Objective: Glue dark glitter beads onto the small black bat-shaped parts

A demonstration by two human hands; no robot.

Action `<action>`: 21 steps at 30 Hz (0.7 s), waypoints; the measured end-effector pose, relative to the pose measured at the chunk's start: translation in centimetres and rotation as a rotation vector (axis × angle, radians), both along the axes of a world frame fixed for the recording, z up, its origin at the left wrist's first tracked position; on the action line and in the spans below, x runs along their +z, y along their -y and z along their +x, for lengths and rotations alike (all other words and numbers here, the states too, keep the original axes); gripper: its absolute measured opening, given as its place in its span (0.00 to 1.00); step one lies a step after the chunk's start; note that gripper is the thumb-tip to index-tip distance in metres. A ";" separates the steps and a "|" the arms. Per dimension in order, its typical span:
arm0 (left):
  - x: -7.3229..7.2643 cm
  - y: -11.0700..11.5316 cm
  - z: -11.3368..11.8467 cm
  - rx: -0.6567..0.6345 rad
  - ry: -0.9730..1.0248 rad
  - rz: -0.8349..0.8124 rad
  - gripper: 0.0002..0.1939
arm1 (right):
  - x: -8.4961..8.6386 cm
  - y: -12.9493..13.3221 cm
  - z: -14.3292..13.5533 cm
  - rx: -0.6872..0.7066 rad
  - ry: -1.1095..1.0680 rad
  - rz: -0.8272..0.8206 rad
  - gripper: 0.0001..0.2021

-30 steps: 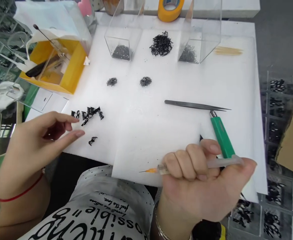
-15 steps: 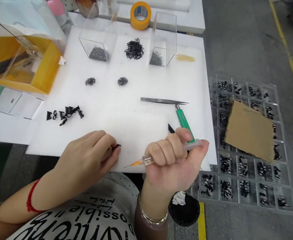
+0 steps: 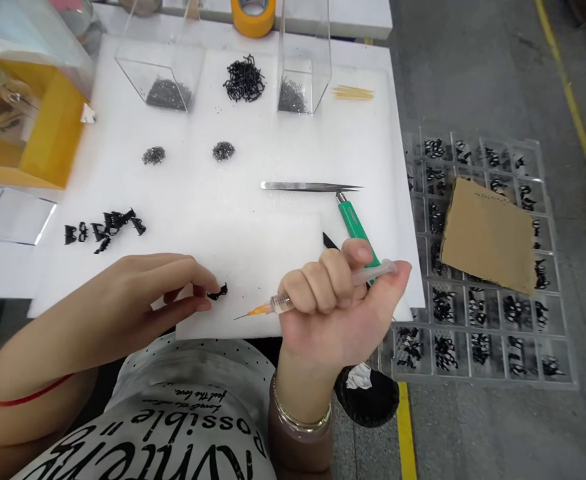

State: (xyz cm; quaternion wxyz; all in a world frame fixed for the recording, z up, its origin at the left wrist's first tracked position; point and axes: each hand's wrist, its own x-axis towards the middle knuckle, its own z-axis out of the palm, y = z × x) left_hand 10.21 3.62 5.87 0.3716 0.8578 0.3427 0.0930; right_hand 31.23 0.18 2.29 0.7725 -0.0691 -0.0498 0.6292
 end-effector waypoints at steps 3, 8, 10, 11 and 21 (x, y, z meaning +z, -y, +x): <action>0.0 -0.3 0.3 -0.017 -0.060 0.065 0.12 | 0.3 0.2 -0.2 -0.065 0.036 -0.077 0.13; 0.1 0.2 1.1 -0.003 -0.113 0.164 0.09 | 1.3 0.4 -0.8 -0.188 0.171 -0.331 0.18; -0.1 0.7 1.2 0.064 -0.081 0.151 0.06 | 1.6 0.4 -1.1 -0.215 0.265 -0.334 0.17; -0.2 0.9 1.2 0.096 -0.057 0.142 0.05 | 1.7 0.3 -1.3 -0.223 0.307 -0.339 0.17; -1.1 1.9 1.3 0.226 0.091 0.120 0.03 | 1.5 -0.4 -2.9 -0.263 0.439 -0.366 0.20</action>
